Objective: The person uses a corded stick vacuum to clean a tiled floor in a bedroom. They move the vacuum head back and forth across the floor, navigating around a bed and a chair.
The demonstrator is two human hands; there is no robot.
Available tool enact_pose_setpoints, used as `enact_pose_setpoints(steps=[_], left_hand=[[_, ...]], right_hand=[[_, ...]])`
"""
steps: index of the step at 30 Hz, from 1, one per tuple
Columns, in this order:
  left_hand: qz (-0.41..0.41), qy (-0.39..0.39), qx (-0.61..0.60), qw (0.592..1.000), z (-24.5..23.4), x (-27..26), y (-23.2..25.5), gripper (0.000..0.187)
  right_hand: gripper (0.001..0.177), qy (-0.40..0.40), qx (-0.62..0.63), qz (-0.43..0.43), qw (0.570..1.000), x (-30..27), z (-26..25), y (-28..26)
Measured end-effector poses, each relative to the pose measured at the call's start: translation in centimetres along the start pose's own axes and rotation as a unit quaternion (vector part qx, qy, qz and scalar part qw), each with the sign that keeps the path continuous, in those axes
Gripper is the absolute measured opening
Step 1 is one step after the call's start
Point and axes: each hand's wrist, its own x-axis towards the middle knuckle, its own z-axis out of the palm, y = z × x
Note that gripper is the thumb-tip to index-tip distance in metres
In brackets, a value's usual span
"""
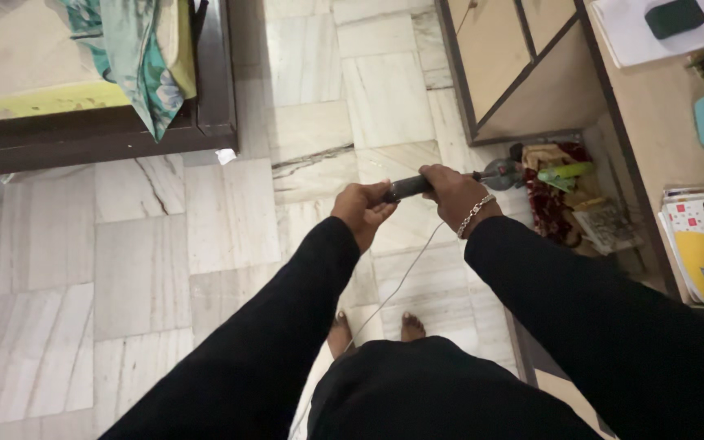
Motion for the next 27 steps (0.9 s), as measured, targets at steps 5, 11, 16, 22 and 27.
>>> enact_pose_setpoints(steps=[5,11,16,22,27], left_hand=[[-0.001,-0.049,0.01,0.999,-0.8,-0.7,1.9,0.023],[0.022,-0.013,-0.011,1.0,-2.0,-1.7,4.8,0.023],[0.071,0.01,0.0,0.997,-3.3,-2.5,6.6,0.023],[0.141,0.073,0.047,0.986,-2.0,-6.7,9.4,0.027],[0.154,0.123,0.094,0.976,-1.6,-9.3,11.1,0.038]], right_hand=[[0.037,0.035,0.013,-0.044,0.998,0.4,0.1,-0.4],[0.037,0.046,0.034,-0.057,0.997,1.8,0.4,-2.4],[0.034,0.046,0.037,-0.067,0.996,3.2,1.1,-4.6],[0.035,0.067,0.015,-0.074,0.995,4.7,1.7,-7.6],[0.036,0.084,-0.004,-0.111,0.99,5.5,1.7,-9.4]])
